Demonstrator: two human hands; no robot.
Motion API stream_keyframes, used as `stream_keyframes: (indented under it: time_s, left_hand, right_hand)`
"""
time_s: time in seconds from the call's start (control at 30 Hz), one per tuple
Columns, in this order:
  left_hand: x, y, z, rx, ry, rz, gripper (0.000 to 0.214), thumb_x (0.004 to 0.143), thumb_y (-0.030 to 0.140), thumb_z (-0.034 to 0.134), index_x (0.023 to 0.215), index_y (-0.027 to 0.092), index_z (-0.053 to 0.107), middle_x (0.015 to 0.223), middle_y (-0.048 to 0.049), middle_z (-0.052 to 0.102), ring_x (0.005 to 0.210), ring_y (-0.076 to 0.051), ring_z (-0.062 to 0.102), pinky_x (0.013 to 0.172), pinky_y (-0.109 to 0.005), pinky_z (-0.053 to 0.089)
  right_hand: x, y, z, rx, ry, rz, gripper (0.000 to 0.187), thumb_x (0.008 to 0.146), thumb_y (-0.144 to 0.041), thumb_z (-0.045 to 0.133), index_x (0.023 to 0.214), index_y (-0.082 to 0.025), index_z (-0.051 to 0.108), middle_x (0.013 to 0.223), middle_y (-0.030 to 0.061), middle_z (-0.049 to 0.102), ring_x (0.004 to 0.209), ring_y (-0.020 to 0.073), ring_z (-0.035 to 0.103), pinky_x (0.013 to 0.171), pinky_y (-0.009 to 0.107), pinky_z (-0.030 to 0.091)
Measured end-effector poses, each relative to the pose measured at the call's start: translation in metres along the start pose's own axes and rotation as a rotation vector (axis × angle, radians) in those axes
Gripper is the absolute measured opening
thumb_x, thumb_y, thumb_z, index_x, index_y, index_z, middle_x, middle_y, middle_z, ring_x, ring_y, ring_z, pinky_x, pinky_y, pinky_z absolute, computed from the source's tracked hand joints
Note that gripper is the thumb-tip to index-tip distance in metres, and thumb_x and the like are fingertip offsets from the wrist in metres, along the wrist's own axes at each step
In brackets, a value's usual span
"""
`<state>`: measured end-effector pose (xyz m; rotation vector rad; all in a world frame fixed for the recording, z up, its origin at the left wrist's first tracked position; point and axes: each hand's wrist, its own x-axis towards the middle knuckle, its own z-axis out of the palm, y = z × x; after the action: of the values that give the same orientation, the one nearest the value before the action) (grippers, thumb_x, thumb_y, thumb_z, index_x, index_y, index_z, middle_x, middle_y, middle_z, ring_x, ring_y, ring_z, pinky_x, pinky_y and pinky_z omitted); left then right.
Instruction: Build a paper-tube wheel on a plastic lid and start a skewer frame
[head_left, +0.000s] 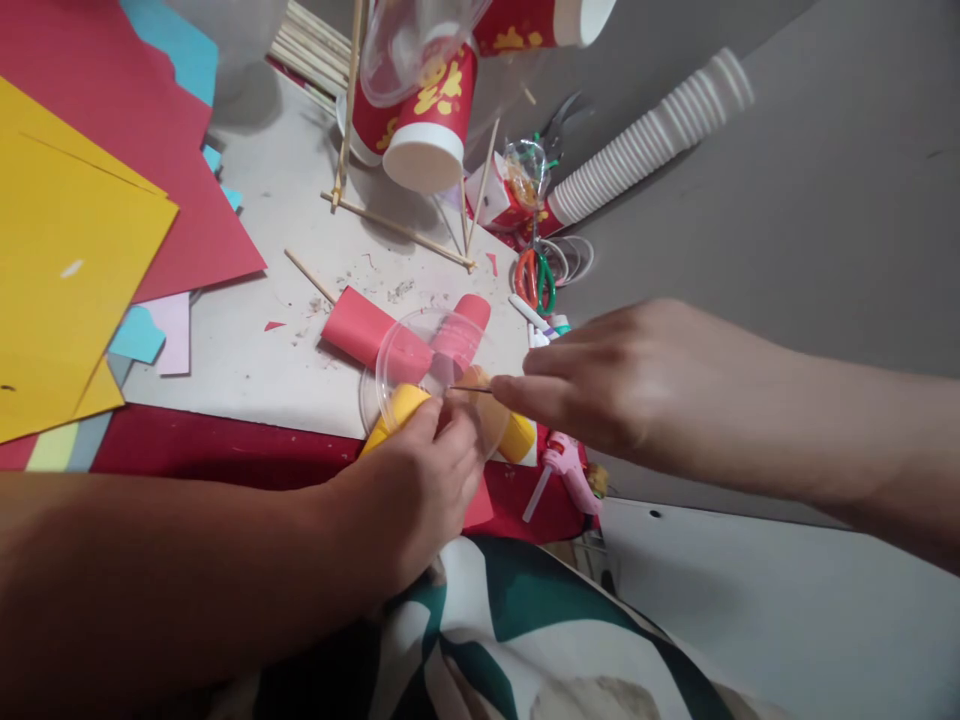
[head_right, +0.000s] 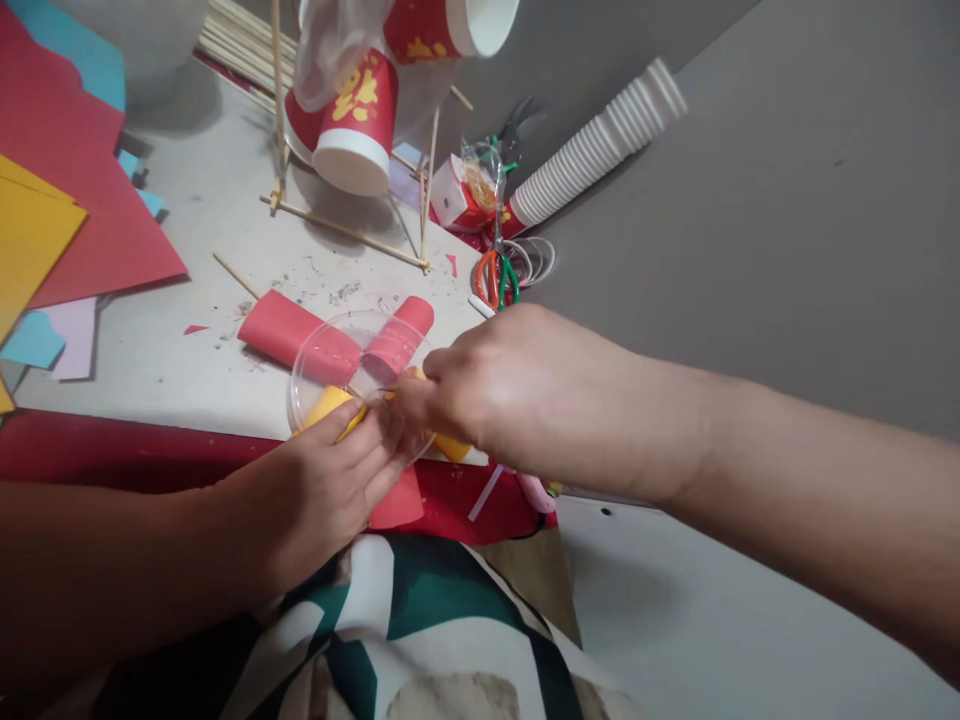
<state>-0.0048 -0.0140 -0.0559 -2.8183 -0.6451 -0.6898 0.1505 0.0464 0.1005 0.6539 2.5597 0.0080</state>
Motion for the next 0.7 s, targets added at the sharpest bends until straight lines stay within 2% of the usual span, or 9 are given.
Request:
stream_keyframes:
  time_s: [0.07,0.13,0.2,0.27,0.37,0.43,0.53,0.6,0.7]
  left_hand:
    - [0.001,0.003,0.001,0.007,-0.004,-0.030,0.069,0.081,0.057,0.059,0.129,0.009,0.067,0.135,-0.0204,0.062,0.127,-0.039,0.052,0.106,-0.054,0.042]
    - [0.002,0.006,0.002,0.021,-0.013,-0.053,0.066,0.080,0.054,0.061,0.129,0.010,0.067,0.135,-0.0186,0.062,0.126,-0.038,0.052,0.106,-0.053,0.043]
    - [0.002,0.008,0.001,0.032,-0.024,-0.066,0.064,0.081,0.051,0.062,0.130,0.010,0.066,0.135,-0.0185,0.062,0.126,-0.037,0.052,0.106,-0.052,0.042]
    - [0.003,0.008,0.000,0.030,-0.032,-0.069,0.063,0.082,0.050,0.062,0.130,0.009,0.066,0.133,-0.0198,0.063,0.126,-0.037,0.052,0.106,-0.053,0.041]
    - [0.003,0.008,-0.001,0.034,-0.048,-0.068,0.059,0.083,0.048,0.061,0.128,0.010,0.068,0.130,-0.0207,0.065,0.123,-0.038,0.053,0.103,-0.053,0.042]
    - [0.003,0.007,-0.001,0.046,-0.059,-0.065,0.060,0.084,0.051,0.059,0.128,0.011,0.068,0.130,-0.0199,0.065,0.122,-0.038,0.054,0.101,-0.053,0.044]
    - [0.003,0.007,-0.001,0.061,-0.053,-0.057,0.064,0.083,0.054,0.058,0.130,0.011,0.067,0.133,-0.0196,0.064,0.121,-0.038,0.055,0.100,-0.052,0.044]
    - [0.003,0.006,-0.001,0.059,-0.037,-0.048,0.065,0.083,0.054,0.058,0.130,0.010,0.066,0.134,-0.0200,0.063,0.122,-0.038,0.054,0.101,-0.052,0.044]
    - [0.002,0.005,-0.002,0.057,-0.045,-0.036,0.061,0.085,0.050,0.056,0.129,0.010,0.067,0.131,-0.0197,0.065,0.122,-0.038,0.055,0.100,-0.052,0.044]
  right_hand:
    - [0.000,-0.002,-0.001,-0.157,0.026,-0.125,0.030,0.097,-0.011,0.037,0.077,-0.018,0.058,0.062,0.0012,0.052,0.052,0.0129,0.039,0.055,0.033,0.020]
    - [0.000,-0.006,0.000,-0.205,0.035,-0.120,0.029,0.096,-0.009,0.037,0.077,-0.018,0.057,0.063,0.0016,0.052,0.052,0.0127,0.038,0.056,0.033,0.020]
    - [0.001,-0.009,0.001,-0.112,0.003,-0.042,0.029,0.097,-0.011,0.037,0.077,-0.018,0.058,0.061,0.0008,0.052,0.050,0.0116,0.036,0.054,0.032,0.019]
    - [0.004,-0.009,0.003,0.134,-0.030,0.142,0.027,0.096,-0.017,0.042,0.075,-0.018,0.059,0.058,-0.0001,0.053,0.048,0.0103,0.037,0.051,0.030,0.022]
    - [0.008,-0.006,0.006,0.655,-0.030,0.591,0.020,0.090,-0.026,0.055,0.073,-0.018,0.062,0.055,-0.0007,0.055,0.046,0.0094,0.043,0.046,0.026,0.030]
    - [0.010,-0.004,0.010,0.971,-0.016,0.871,0.023,0.085,-0.035,0.063,0.068,-0.018,0.060,0.051,-0.0017,0.053,0.041,0.0083,0.040,0.042,0.024,0.030]
    - [0.011,-0.002,0.018,1.316,-0.019,1.080,0.038,0.075,-0.050,0.073,0.062,-0.019,0.055,0.044,-0.0039,0.047,0.035,0.0059,0.030,0.036,0.023,0.022]
    - [0.008,-0.002,0.020,1.317,-0.012,1.056,0.039,0.075,-0.054,0.072,0.064,-0.019,0.056,0.044,-0.0037,0.048,0.035,0.0060,0.031,0.036,0.023,0.022]
    - [0.001,0.000,0.018,0.863,0.027,0.713,0.028,0.087,-0.043,0.060,0.075,-0.018,0.063,0.051,-0.0017,0.053,0.041,0.0080,0.039,0.044,0.025,0.030]
